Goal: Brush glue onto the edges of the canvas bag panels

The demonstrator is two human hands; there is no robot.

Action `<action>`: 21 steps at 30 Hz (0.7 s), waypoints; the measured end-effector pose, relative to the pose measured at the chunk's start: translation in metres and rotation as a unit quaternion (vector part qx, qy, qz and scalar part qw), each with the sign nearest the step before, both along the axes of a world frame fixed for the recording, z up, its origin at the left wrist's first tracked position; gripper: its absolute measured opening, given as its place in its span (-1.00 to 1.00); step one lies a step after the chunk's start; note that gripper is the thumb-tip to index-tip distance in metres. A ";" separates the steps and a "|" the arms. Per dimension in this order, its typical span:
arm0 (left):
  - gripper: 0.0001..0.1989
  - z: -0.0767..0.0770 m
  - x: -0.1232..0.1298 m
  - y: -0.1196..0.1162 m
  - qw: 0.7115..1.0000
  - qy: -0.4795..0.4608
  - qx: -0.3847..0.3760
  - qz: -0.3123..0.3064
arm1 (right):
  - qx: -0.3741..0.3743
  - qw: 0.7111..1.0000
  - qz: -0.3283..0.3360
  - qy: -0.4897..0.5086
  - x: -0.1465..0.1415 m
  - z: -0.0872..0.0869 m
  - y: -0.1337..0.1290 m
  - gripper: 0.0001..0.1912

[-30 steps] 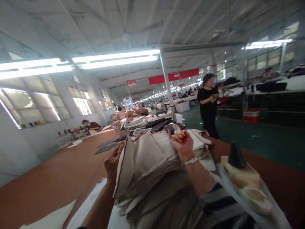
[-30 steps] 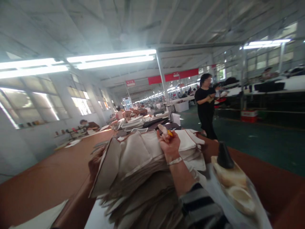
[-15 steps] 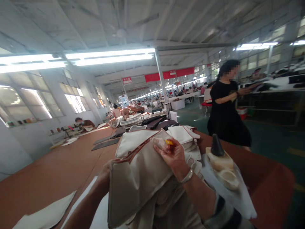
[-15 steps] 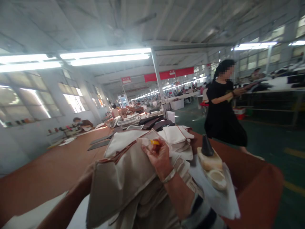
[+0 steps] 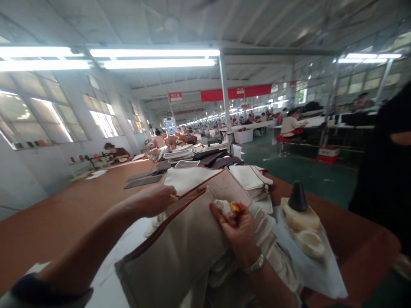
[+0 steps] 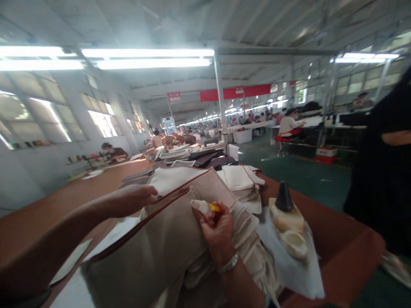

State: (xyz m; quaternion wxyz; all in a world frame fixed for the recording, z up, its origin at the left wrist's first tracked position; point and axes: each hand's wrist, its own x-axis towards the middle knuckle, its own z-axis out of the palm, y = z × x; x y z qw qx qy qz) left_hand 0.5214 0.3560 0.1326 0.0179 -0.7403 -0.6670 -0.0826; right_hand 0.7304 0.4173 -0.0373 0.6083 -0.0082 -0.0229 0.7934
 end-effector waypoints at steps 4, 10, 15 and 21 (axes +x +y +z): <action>-0.63 -0.049 0.021 0.025 0.997 -0.083 -0.004 0.003 | -0.001 1.000 0.011 -0.017 -0.005 -0.011 -0.008 -0.77; -0.56 -0.107 0.048 0.014 0.955 -0.291 0.051 0.001 | 0.014 0.998 -0.004 -0.066 0.028 -0.004 -0.039 -0.69; -0.32 -0.112 0.058 -0.026 0.912 -0.396 -0.050 -0.097 | 0.058 0.967 -0.173 -0.177 0.096 0.030 -0.049 -0.64; -0.72 -0.112 0.070 -0.055 0.921 -0.355 -0.102 -0.126 | 0.157 0.893 -0.290 -0.305 0.114 0.045 -0.065 -0.68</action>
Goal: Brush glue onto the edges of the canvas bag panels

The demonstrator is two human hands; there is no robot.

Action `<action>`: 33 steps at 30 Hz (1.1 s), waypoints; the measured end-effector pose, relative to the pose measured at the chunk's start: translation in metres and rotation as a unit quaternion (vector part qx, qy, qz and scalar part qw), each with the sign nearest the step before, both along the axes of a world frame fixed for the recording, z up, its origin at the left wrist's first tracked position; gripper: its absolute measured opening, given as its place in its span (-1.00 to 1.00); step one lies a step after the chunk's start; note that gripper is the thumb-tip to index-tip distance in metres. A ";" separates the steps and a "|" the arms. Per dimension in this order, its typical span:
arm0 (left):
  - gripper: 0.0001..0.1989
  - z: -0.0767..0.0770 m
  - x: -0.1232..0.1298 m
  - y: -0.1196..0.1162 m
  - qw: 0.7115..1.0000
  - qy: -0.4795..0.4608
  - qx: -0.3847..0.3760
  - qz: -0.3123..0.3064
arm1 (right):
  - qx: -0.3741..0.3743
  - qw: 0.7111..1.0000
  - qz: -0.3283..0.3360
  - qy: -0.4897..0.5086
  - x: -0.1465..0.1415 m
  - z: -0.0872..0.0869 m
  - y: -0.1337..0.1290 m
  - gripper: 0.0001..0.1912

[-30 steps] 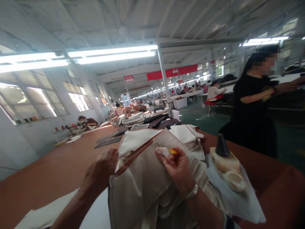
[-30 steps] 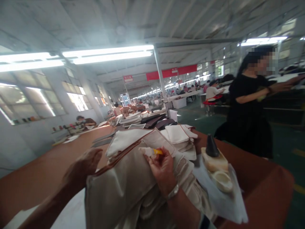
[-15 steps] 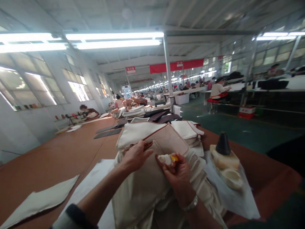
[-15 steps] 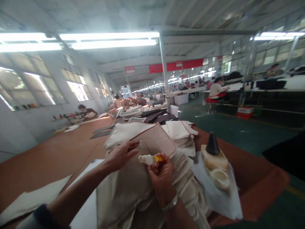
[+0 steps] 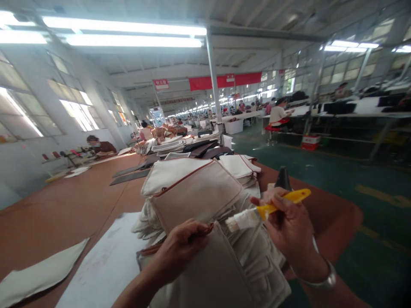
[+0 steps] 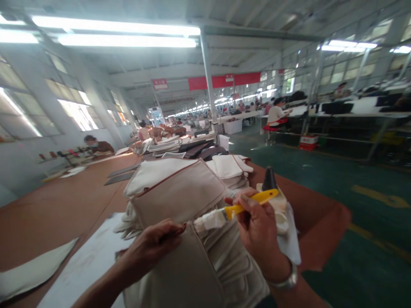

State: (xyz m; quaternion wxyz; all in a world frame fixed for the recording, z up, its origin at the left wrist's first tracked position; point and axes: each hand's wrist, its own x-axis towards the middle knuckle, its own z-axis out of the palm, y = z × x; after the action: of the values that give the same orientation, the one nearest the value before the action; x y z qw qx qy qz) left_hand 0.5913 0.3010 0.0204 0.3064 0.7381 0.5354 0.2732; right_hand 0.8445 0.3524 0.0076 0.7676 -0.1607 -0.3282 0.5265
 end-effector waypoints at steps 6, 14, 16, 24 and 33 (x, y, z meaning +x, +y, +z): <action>-0.69 -0.002 0.010 -0.009 0.999 -0.042 -0.014 -0.008 | 0.135 0.969 -0.047 -0.200 -0.014 -0.017 -0.012 -0.83; -0.71 -0.004 0.015 -0.020 0.997 -0.060 -0.010 -0.038 | 0.210 0.940 -0.096 -0.250 -0.004 -0.009 -0.026 -0.91; -0.73 -0.006 0.019 -0.024 0.997 -0.060 0.007 -0.047 | 0.259 0.904 -0.117 -0.318 -0.003 -0.006 -0.029 -0.91; -0.87 -0.017 0.027 -0.041 0.920 0.109 0.368 -0.079 | 0.232 0.922 -0.173 -0.256 0.011 0.002 -0.039 -0.85; -0.80 -0.032 0.007 -0.065 0.825 0.247 0.501 -0.081 | 0.308 0.820 -0.036 -0.481 0.034 0.003 -0.075 -0.84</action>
State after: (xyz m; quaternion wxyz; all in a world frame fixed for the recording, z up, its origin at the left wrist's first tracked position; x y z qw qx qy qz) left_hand 0.5985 0.2359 -0.0117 -0.2275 0.8736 0.3209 0.2865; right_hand 0.8788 0.2773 0.0106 0.5397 -0.1603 -0.7951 0.2254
